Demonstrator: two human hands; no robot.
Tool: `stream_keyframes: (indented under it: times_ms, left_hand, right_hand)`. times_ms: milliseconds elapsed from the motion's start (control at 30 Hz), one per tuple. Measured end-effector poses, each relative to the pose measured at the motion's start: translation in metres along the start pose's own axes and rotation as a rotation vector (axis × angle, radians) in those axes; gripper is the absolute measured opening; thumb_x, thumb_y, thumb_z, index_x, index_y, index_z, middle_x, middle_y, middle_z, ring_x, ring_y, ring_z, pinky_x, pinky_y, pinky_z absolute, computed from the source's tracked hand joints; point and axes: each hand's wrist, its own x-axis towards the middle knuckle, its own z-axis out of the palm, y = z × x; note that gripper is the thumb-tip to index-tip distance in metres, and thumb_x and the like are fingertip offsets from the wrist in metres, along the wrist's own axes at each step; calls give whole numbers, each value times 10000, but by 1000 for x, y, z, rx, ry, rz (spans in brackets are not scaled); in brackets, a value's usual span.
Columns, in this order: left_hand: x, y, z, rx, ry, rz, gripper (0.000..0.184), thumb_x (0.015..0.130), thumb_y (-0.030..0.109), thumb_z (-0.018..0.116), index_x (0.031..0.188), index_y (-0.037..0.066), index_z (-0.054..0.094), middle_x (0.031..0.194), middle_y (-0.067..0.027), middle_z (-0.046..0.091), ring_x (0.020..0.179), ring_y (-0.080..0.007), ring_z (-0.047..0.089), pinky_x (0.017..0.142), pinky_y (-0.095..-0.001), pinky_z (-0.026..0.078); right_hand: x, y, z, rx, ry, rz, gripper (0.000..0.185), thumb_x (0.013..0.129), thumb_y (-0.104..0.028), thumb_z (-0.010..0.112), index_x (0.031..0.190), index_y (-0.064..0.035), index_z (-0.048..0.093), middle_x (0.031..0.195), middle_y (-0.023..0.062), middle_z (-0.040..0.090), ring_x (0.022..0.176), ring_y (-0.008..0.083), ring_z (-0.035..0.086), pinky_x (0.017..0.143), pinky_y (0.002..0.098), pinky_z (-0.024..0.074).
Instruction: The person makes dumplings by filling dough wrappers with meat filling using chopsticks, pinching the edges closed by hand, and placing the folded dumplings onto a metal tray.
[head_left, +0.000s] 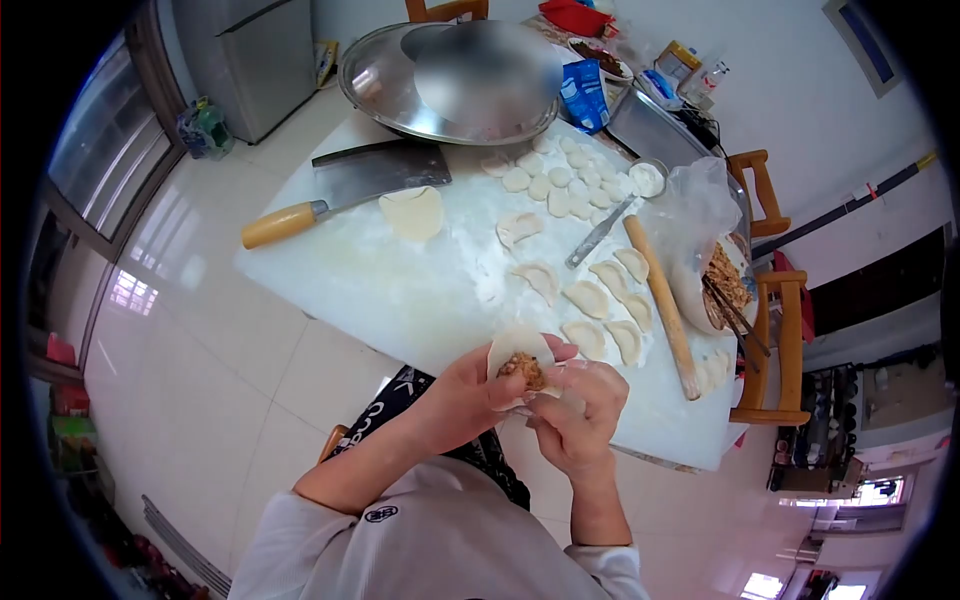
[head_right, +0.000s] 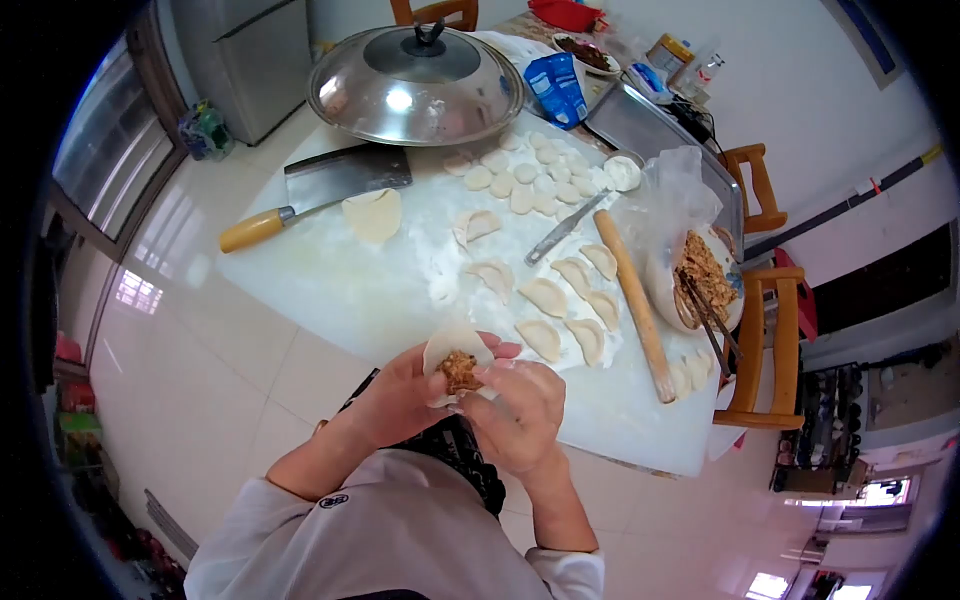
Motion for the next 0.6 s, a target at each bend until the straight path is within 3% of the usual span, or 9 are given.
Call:
stream_keyframes:
  times_ms: [33, 67, 133, 267, 600]
  left_hand:
    - [-1, 1, 2, 78, -3, 9, 627, 862, 293, 686, 1350, 9, 414, 1377, -107, 472, 1241, -187, 476, 1022, -339, 398]
    - [-2, 3, 2, 74, -5, 6, 627, 862, 293, 686, 1350, 9, 414, 1377, -107, 472, 1241, -187, 476, 1022, -339, 398]
    - [-5, 6, -1, 326, -67, 45, 560, 860, 76, 680, 1357, 43, 423, 1291, -51, 529, 1142, -115, 514, 967, -282, 430]
    - [-8, 3, -5, 385, -35, 42, 519, 880, 82, 662, 1347, 49, 438, 1222, -39, 565, 1112, -104, 525, 957, -268, 430]
    - [-6, 6, -9, 384, -62, -47, 446, 925, 94, 605, 1335, 31, 442, 1220, -42, 573, 1117, -107, 536, 959, -262, 438]
  right_hand:
    - [1, -2, 0, 25, 3, 54, 219, 640, -20, 757, 786, -153, 662, 1109, 53, 551, 1046, 263, 488, 831, 382, 443]
    - [1, -3, 1, 21, 0, 57, 219, 640, -20, 757, 786, -153, 662, 1109, 53, 551, 1046, 263, 488, 831, 382, 443]
    - [0, -6, 3, 154, 42, 202, 188, 690, -14, 712, 810, -143, 645, 1118, 67, 539, 1054, 279, 470, 851, 389, 428]
    - [9, -7, 6, 116, 82, 221, 204, 638, -21, 710, 807, -130, 673, 1085, 74, 560, 1015, 279, 498, 821, 375, 447]
    - [15, -5, 9, 184, 79, 352, 224, 691, -35, 684, 899, -111, 654, 1141, 120, 552, 1050, 330, 477, 873, 410, 418]
